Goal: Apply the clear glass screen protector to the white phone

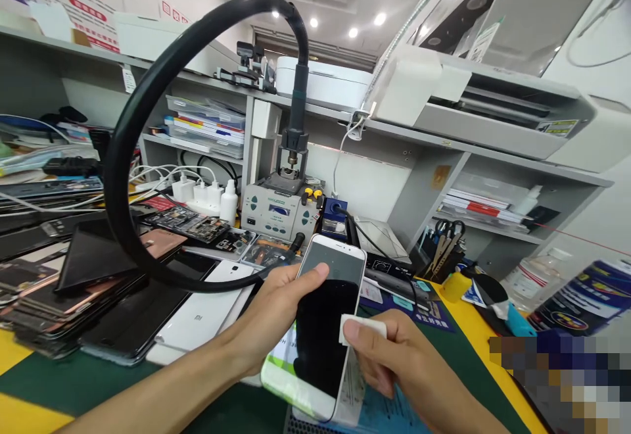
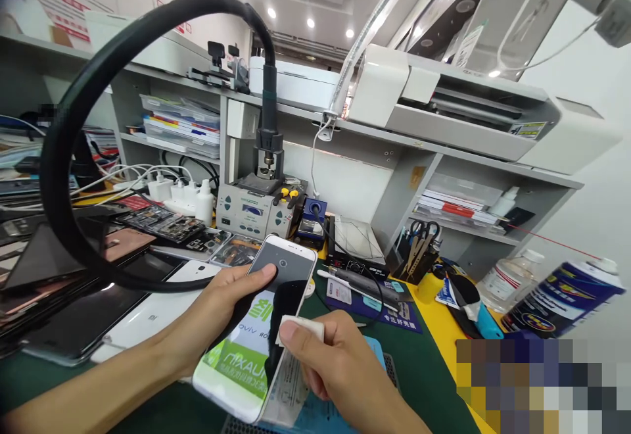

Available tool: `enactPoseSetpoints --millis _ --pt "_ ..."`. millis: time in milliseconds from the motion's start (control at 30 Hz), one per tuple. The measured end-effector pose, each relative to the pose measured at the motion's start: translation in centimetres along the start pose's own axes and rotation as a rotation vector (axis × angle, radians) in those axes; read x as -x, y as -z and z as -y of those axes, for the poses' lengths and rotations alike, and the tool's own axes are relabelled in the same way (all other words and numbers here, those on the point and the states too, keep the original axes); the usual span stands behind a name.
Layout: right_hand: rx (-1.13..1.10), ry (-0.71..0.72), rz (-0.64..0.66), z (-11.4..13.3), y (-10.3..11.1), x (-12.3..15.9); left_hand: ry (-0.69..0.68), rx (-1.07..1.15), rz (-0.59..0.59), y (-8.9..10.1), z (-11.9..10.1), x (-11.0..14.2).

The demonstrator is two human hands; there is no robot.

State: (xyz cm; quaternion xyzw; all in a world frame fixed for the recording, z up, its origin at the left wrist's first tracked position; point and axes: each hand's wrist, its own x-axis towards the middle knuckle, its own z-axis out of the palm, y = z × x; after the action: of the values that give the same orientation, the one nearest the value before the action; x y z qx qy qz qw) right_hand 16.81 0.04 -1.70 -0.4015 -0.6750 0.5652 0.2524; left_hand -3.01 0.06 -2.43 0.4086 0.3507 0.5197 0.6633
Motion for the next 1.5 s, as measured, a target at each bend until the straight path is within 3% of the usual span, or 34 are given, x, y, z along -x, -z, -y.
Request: enactPoseSetpoints --millis 400,733,800,900,1200,1500 --pt "0.19 -0.054 0.078 -0.3 -0.8 0.2 -0.011 0.209 -0.114 -0.2 -0.7 -0.1" --pt "0.211 -0.036 0.134 0.3 -1.5 1.0 0.125 0.358 -0.226 -0.3 -1.3 -0.3" --pt "0.233 0.011 0.104 0.3 -1.7 0.9 0.179 0.395 -0.228 -0.3 -1.5 -0.3" --pt "0.318 0.19 0.047 -0.3 -1.9 0.7 0.216 0.418 -0.228 -0.3 -1.7 -0.2" --pt "0.662 0.649 -0.16 -2.1 -2.6 0.1 0.238 0.51 -0.183 -0.7 -1.3 -0.3" --pt "0.704 0.714 -0.274 -1.8 -3.2 -0.2 0.161 0.61 -0.107 -0.7 -0.7 -0.2"
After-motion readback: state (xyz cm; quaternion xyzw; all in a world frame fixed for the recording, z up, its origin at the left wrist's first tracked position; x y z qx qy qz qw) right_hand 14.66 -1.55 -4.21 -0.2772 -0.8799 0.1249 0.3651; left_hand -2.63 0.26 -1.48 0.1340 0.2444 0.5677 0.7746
